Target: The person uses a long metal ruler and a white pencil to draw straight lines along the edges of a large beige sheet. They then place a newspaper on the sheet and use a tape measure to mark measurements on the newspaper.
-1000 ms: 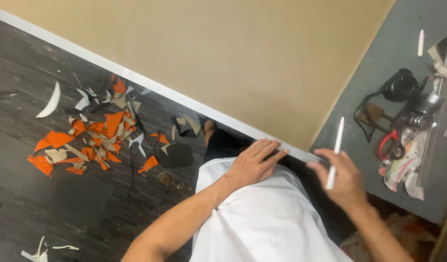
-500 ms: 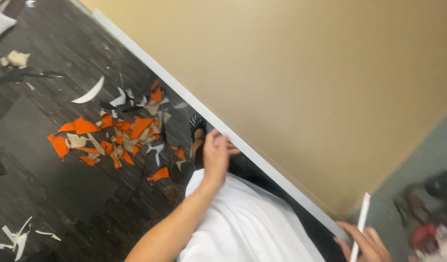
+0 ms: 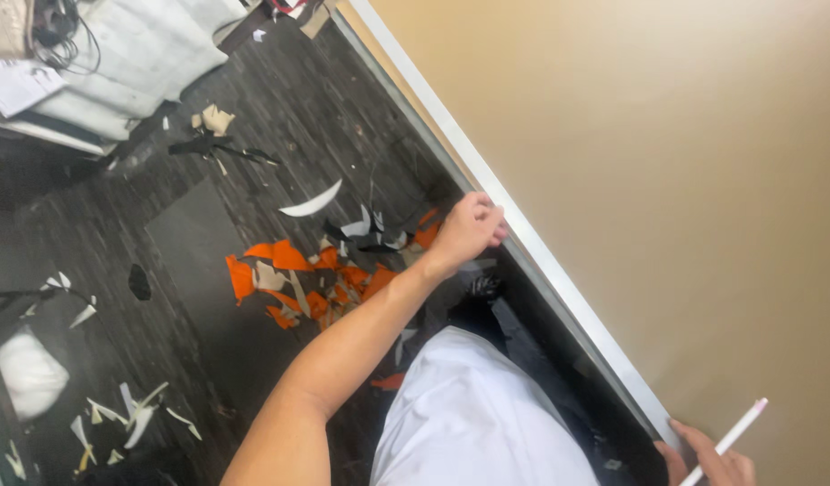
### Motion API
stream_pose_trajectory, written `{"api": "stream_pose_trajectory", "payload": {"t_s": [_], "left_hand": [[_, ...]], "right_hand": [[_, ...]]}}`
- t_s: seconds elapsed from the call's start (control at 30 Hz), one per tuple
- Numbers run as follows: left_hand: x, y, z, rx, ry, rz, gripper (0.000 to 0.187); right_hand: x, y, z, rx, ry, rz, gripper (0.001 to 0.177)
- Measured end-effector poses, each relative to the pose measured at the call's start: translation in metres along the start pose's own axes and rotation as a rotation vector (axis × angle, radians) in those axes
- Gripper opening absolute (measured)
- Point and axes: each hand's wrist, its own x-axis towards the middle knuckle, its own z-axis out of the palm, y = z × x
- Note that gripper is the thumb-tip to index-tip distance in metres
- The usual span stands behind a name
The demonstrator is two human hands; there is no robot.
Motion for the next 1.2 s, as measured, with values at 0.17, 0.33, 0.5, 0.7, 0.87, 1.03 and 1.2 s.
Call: {"api": "stream_pose_trajectory", "payload": {"t_s": [0.17,0.33,0.5,0.7,0.87,1.03,1.2], "left_hand": [[0.054,0.000,-0.099,0.361,0.129,0.150,0.039],[0.166,0.028,-0.182,0.570,0.780,0.158,0.056],[0.244,0.038,-0.210,0.631,0.929,0.015,0.096],[0.265,0.020,-0.212,0.632,0.893,0.001,0.103],[0.261,0.012,-0.225,0.612,0.866,0.077,0.082],[0.268,0.003,-0.249,0.648,0.832,0.089,0.072],[0.282,-0.010,-0.277,0.658,0.831,0.223,0.064]], "right_hand": [[0.005,0.008,0.040,-0.111,0.052,0.061,0.036],[-0.013,-0.007,0.040,-0.213,0.133,0.157,0.036],[-0.012,-0.015,0.050,-0.227,0.181,0.197,0.039],[-0.024,-0.025,0.050,-0.262,0.186,0.129,0.032],[-0.034,-0.057,0.042,-0.309,0.201,0.178,0.028],[-0.024,-0.127,0.026,-0.317,0.233,0.292,0.025],[0.012,-0.169,0.016,-0.333,0.239,0.369,0.025]]}}
